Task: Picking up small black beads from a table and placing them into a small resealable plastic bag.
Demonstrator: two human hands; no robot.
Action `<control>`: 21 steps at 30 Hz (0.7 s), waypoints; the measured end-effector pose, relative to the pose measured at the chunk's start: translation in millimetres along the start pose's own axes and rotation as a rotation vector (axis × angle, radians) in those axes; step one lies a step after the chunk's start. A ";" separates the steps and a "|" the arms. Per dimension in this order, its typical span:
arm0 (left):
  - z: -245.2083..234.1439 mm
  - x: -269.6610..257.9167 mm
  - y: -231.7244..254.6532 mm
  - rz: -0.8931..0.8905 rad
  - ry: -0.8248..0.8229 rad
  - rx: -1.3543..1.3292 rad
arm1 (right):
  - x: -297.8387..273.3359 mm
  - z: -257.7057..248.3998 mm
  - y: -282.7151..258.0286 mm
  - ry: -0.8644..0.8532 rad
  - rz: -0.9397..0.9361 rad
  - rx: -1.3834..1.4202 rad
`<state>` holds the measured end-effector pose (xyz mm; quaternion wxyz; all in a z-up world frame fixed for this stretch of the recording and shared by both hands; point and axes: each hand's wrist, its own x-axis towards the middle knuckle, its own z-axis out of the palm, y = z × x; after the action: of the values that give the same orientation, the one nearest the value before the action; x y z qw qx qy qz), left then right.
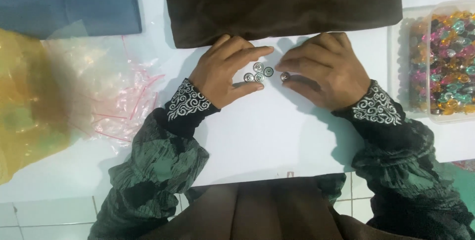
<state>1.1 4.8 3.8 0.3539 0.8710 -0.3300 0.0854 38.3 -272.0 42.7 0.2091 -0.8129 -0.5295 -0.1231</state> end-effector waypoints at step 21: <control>-3.1 4.0 2.5 0.121 0.119 0.013 | -24.7 -18.4 26.2 -0.106 0.072 0.149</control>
<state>2.9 3.4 9.0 0.3612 0.8453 -0.3597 0.1602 52.5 -309.8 43.0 0.2449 -0.8190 -0.5178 -0.0329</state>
